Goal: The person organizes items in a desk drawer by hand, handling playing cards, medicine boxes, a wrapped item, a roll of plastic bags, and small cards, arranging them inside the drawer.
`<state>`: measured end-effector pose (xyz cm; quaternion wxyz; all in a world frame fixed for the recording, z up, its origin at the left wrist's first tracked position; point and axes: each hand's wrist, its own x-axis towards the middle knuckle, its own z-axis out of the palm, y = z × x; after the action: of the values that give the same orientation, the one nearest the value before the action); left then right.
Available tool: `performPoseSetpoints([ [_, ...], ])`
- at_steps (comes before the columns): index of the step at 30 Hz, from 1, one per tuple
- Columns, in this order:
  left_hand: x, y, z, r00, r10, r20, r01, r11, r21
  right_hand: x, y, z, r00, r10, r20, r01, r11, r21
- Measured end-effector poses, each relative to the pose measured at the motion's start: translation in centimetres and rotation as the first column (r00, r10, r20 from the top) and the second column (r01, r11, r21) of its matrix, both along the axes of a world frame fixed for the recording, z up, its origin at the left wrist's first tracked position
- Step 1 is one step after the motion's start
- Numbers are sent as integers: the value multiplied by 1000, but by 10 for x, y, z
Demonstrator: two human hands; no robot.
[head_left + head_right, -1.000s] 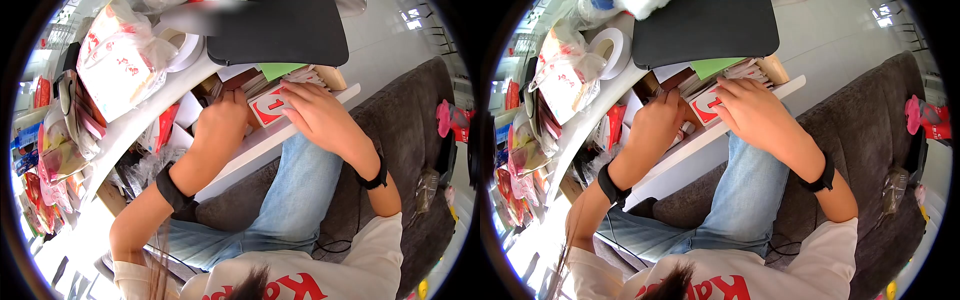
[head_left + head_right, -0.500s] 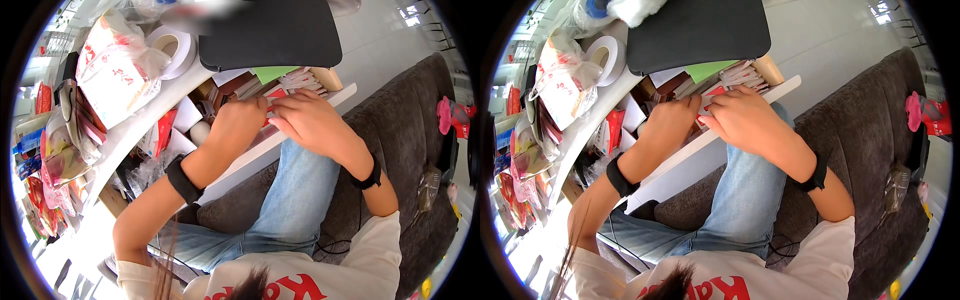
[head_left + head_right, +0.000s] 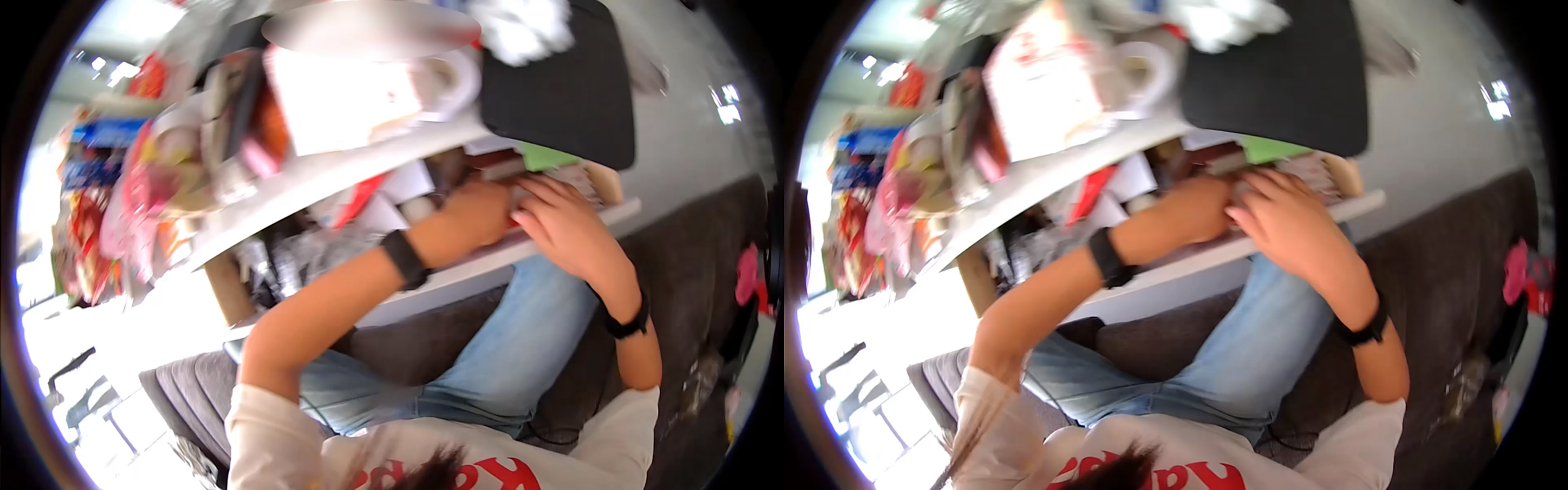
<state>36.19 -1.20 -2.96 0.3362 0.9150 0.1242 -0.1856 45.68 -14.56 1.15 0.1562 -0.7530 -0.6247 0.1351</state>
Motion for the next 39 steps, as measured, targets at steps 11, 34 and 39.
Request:
performPoseSetpoints([
  [11,-70,18,77,925,183,333,-154,982,-111,-64,20,88,997,66,47,-71,991,116],
  [34,-362,250,123,905,343,253,-424,780,460,-112,21,47,991,115,62,-114,993,-27],
  [39,-347,247,138,946,293,140,-323,798,509,-110,10,37,995,85,52,-89,993,82],
])
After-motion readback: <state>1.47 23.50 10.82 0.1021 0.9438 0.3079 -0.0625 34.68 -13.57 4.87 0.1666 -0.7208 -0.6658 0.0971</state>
